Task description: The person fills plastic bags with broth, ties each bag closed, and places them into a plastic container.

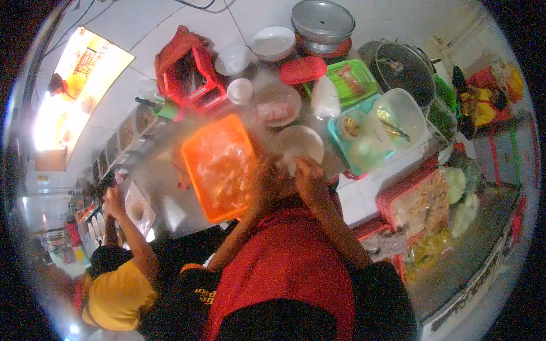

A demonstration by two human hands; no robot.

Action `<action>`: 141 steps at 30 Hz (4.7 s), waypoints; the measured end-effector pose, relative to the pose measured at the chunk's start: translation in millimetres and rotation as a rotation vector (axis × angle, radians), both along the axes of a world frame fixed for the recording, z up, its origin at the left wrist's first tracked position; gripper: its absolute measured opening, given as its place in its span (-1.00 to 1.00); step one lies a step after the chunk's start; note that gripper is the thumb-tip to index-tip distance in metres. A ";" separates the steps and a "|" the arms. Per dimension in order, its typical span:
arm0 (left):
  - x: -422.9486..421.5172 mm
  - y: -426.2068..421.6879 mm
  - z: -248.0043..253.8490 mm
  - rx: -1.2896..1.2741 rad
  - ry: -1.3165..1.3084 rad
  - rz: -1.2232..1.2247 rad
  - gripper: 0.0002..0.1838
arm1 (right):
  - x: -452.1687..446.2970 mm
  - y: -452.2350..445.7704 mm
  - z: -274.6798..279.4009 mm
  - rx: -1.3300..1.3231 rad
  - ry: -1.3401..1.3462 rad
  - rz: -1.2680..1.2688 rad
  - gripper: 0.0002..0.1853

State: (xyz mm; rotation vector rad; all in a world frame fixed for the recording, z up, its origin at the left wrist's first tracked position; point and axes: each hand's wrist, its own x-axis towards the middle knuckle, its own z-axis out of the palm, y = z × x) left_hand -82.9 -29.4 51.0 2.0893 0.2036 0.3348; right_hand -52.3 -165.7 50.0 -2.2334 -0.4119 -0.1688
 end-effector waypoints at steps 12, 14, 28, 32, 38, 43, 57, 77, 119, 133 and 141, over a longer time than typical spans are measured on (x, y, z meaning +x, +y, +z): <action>-0.6 0.3 -19.8 0.013 0.172 0.003 -0.82 | 1.2 0.2 6.0 0.016 -0.035 0.017 -0.86; -3.3 -3.0 -14.3 -0.062 0.091 0.011 -0.85 | 1.6 -0.2 3.0 0.026 0.000 0.009 -0.87; -2.2 -1.4 5.9 0.188 -0.145 -0.226 -0.75 | 2.3 -8.5 -0.4 -0.164 0.072 0.004 -0.80; 0.8 2.4 1.1 0.233 -0.088 -0.235 -0.69 | -2.0 -1.1 -1.1 -0.149 0.011 -0.008 -0.71; 4.9 -4.6 2.5 0.068 0.048 -0.150 -0.77 | 2.5 -13.5 1.3 -0.022 0.161 0.077 -0.67; -1.1 23.2 4.0 0.015 0.253 -0.231 -0.84 | 21.5 -17.5 5.6 0.225 0.121 0.088 -0.76; -88.8 119.4 49.0 -0.323 -0.044 0.499 -0.89 | 85.1 182.2 -13.1 -0.603 -0.171 0.694 -0.83; 97.0 216.9 -76.0 0.063 -0.088 0.116 -0.77 | 160.2 192.6 10.4 -0.516 -0.124 0.584 -0.77; -100.5 84.5 9.2 0.053 -0.134 0.376 -0.83 | -4.1 110.7 34.1 0.033 0.426 0.643 -0.84; -100.0 81.5 24.0 0.213 0.058 0.198 -0.59 | -20.7 96.3 41.9 -0.641 -0.144 0.914 -0.81; -93.9 67.5 23.9 0.293 -0.036 0.166 -0.72 | -28.5 88.7 64.5 -0.491 0.145 0.653 -0.77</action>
